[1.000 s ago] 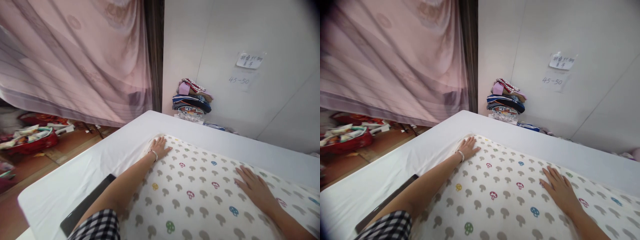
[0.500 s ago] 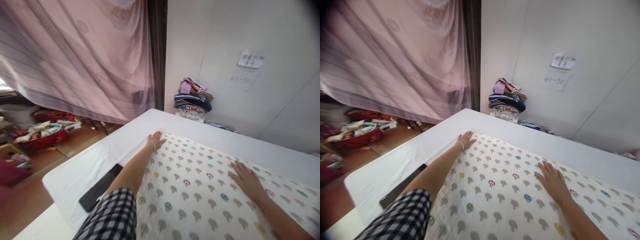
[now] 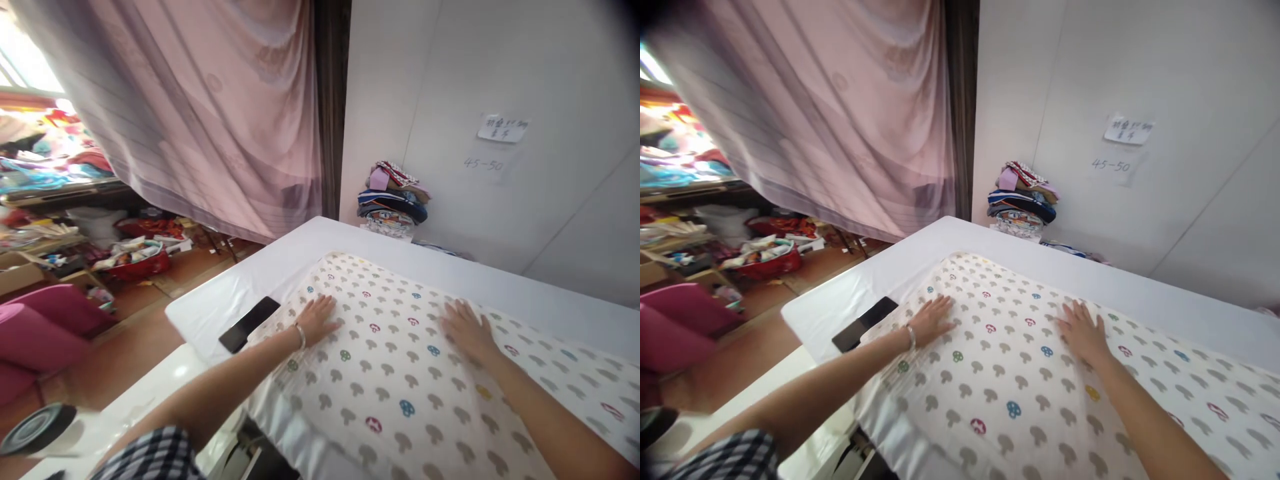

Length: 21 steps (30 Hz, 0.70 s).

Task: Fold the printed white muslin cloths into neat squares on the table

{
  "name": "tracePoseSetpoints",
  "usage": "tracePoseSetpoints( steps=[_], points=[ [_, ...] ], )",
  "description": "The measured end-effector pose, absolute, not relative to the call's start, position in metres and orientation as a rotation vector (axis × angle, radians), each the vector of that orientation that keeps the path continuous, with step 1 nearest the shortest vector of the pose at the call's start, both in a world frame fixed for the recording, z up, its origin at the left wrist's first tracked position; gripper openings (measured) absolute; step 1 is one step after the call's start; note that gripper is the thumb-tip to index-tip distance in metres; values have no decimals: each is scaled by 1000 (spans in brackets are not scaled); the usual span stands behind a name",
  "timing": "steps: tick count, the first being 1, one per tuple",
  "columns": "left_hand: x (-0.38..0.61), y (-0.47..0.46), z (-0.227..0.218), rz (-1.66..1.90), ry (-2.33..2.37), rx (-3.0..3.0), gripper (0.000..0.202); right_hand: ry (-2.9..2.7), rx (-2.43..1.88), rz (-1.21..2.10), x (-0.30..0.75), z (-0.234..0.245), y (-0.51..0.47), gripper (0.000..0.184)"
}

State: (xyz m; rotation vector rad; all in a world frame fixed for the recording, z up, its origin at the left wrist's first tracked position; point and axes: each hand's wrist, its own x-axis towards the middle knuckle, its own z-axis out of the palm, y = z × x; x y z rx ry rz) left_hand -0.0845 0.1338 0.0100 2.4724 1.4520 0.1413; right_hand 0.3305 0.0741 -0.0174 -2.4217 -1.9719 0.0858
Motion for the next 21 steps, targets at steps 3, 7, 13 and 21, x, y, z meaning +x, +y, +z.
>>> tracePoseSetpoints(
  steps=[3, 7, 13, 21],
  points=[
    [-105, 89, -7, 147, 1542, 2450, 73, -2182, -2162, 58, 284, -20, 39, 63],
    [-121, 76, -10, 163, 1630, 2406, 71, -2343, -1955, 153, 239, -27, -9, 62],
    [-127, 98, 15, 291, 1763, 2325, 44, -2231, -1949, 87, 223, -24, -44, 62],
    [-132, 167, 28, 330, 2165, 2114, 30, -2532, -1645, 334, 184, -39, -97, 60]
  ],
)
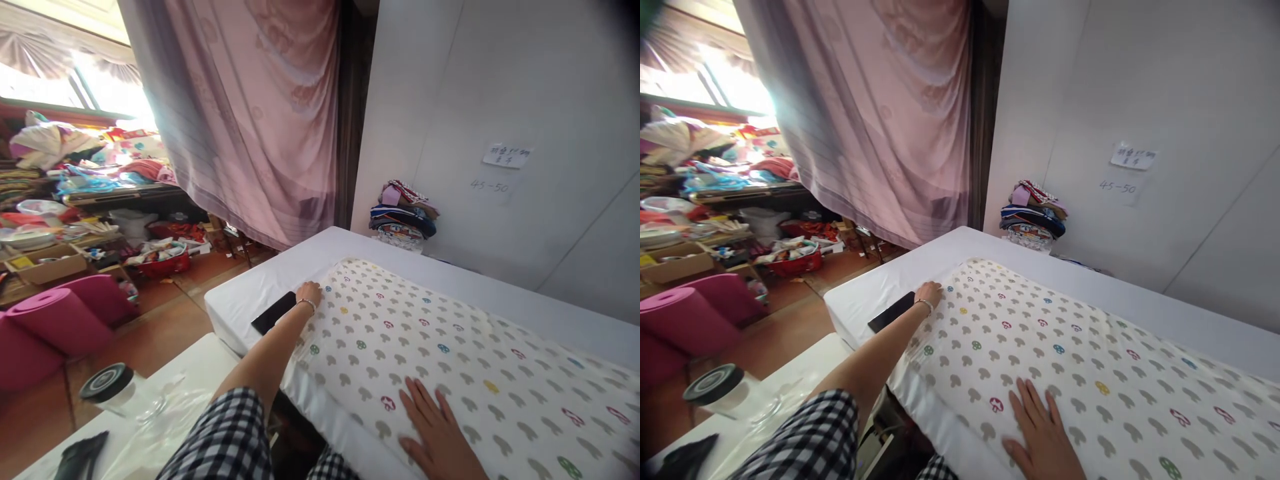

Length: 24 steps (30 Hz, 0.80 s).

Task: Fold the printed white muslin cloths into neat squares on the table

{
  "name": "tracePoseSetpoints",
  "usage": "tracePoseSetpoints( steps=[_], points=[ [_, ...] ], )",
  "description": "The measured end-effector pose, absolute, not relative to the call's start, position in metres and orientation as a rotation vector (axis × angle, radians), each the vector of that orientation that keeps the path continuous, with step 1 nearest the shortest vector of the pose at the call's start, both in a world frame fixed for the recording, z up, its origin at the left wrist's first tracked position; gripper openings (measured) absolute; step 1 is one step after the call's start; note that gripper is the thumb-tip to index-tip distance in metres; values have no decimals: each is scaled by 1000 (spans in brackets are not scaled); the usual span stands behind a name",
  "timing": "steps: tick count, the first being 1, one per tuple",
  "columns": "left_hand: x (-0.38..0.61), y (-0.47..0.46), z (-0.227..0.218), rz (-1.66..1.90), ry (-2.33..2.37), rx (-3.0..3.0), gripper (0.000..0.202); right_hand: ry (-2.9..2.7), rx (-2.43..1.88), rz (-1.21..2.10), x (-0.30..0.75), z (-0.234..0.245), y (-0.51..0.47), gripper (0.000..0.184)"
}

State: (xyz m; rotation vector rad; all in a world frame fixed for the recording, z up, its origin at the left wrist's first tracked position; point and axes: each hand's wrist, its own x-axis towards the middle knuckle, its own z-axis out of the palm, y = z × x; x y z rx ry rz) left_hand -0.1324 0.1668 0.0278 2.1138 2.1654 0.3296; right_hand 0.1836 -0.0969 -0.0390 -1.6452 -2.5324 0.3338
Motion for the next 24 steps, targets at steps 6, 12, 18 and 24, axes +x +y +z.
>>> tracePoseSetpoints(
  steps=[6, 12, 18, 24],
  points=[
    [-129, 188, 18, 322, 2288, 1965, 29, -2490, -1660, 398, 180, -34, -98, 58],
    [-133, 194, 16, 330, 2333, 1916, 28, -2492, -1658, 376, 181, -37, -98, 58],
    [-134, 195, 18, 288, 2387, 1900, 29, -2481, -1643, 365, 182, -41, -97, 58],
    [-132, 190, 22, 212, 2320, 1978, 31, -2510, -1525, 467, 167, -27, -109, 67]
  ],
)
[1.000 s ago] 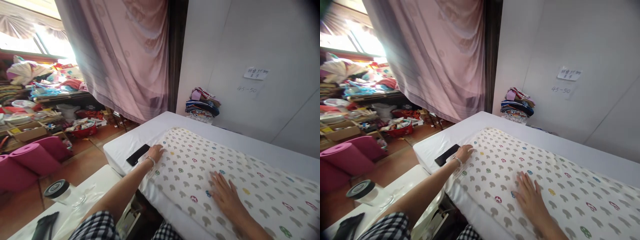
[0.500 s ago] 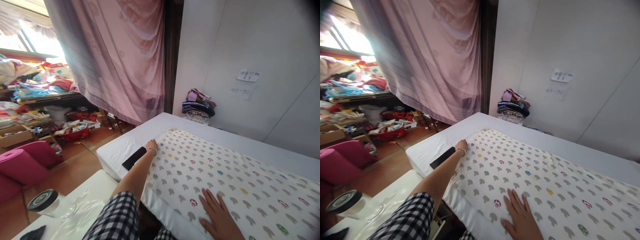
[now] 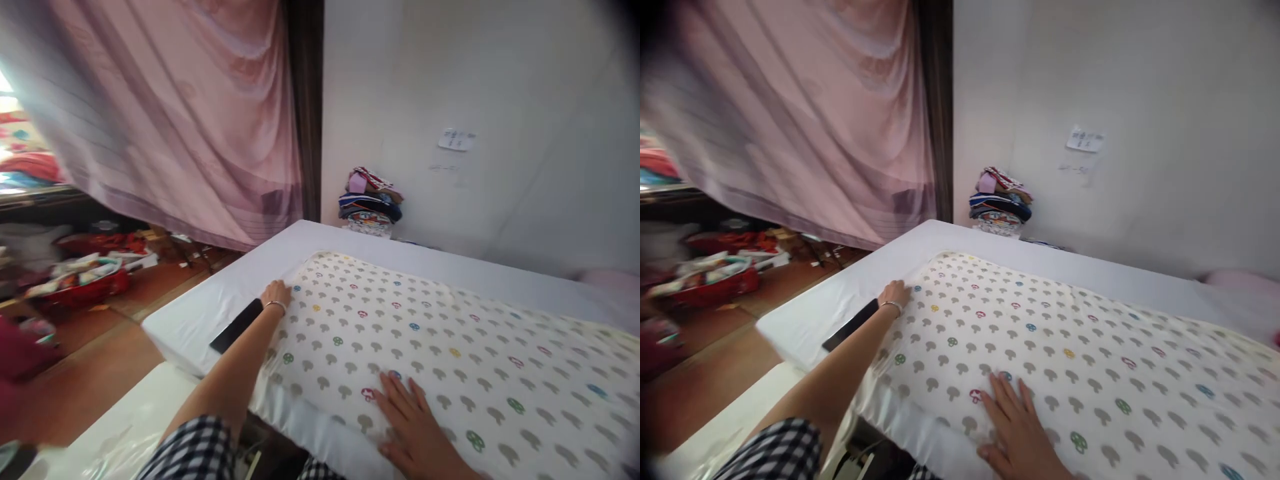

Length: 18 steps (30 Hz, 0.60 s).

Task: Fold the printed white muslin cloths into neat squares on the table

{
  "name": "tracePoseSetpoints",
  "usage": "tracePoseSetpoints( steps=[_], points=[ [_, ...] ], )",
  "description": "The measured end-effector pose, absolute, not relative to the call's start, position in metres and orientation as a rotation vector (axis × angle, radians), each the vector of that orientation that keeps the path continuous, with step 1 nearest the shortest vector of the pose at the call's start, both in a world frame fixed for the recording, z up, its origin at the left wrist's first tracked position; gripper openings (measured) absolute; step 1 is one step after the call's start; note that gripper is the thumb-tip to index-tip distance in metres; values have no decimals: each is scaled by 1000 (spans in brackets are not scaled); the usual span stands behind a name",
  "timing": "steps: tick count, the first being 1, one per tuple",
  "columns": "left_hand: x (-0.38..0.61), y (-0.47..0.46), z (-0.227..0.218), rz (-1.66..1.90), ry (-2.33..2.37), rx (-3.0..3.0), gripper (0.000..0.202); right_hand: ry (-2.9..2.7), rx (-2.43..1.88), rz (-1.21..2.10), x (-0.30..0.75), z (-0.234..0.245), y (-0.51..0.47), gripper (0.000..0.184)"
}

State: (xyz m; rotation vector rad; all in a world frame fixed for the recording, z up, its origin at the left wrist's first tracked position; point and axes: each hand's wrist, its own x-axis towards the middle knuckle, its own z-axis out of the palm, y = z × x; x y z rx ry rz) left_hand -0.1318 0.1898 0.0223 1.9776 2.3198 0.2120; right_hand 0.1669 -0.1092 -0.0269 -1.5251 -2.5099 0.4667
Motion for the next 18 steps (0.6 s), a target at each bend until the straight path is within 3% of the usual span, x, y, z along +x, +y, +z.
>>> tracePoseSetpoints(
  steps=[7, 18],
  points=[
    [-125, 207, 37, 6, 2257, 1909, 34, -2464, -1522, 661, 153, 10, -116, 76],
    [-128, 200, 48, 56, 2261, 1846, 45, -2374, -1453, 825, 151, 44, -128, 73]
  ],
)
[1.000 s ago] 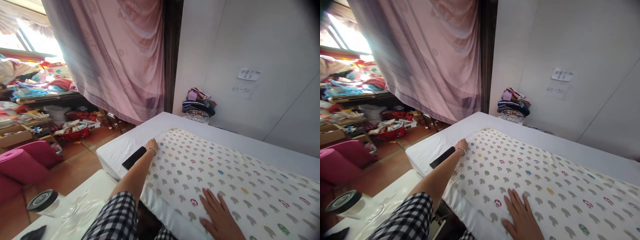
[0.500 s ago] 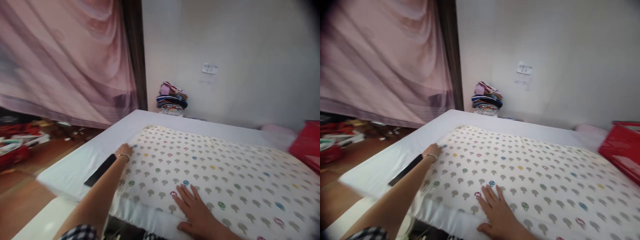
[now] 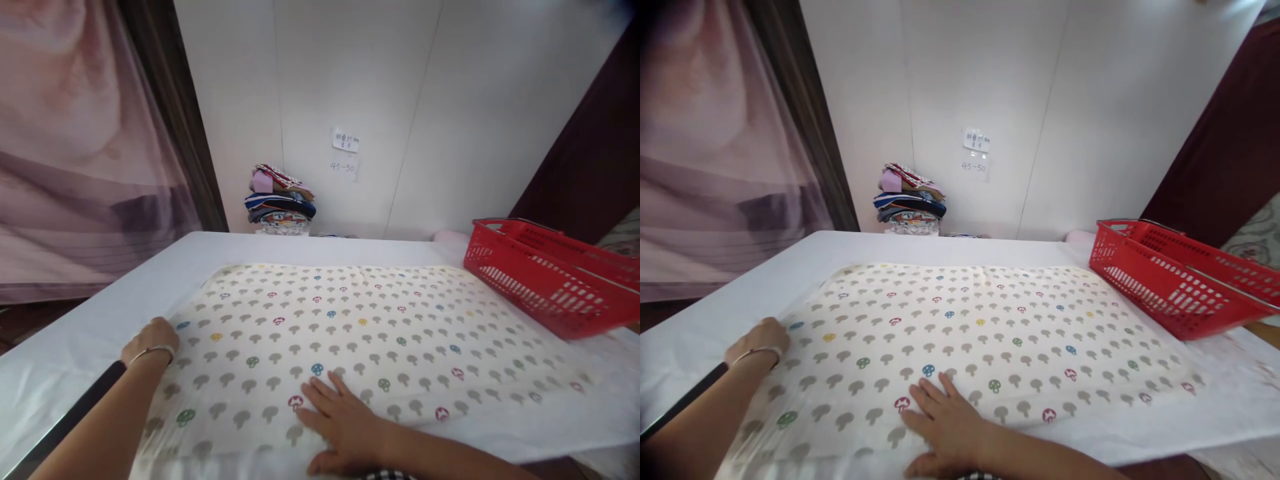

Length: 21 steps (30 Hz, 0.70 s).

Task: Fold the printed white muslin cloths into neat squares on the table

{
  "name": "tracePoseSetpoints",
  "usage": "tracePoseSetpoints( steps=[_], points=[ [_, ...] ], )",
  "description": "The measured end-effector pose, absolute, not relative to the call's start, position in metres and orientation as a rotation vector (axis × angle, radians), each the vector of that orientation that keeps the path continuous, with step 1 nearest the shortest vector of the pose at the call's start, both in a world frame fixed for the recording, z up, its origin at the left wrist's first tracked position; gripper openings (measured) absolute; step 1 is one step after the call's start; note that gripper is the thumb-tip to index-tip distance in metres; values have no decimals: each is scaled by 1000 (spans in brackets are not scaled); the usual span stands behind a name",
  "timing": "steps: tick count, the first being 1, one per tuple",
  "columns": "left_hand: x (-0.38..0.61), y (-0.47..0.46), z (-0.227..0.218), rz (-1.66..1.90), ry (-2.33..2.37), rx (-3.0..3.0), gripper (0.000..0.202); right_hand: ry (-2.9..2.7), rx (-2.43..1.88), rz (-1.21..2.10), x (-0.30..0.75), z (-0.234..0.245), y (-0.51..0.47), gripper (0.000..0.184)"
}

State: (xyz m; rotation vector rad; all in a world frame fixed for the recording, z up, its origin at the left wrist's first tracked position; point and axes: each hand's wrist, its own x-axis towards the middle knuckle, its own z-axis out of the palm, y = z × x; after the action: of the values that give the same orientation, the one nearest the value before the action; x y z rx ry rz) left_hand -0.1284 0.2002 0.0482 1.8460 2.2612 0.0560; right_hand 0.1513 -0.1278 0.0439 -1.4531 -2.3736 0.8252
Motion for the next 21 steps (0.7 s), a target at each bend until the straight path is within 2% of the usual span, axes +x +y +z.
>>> tracePoseSetpoints(
  steps=[5, 15, 21],
  points=[
    [-127, 197, 52, 4, 2255, 1853, 46, -2226, -1651, 859, 180, 47, -112, 72],
    [-124, 203, 41, 53, 2322, 2083, 41, -1718, -2403, 388, 323, 25, -14, 66],
    [-29, 214, 26, 251, 1853, 2649, 54, -1634, -2574, 304, 359, 7, 54, 65]
  ],
)
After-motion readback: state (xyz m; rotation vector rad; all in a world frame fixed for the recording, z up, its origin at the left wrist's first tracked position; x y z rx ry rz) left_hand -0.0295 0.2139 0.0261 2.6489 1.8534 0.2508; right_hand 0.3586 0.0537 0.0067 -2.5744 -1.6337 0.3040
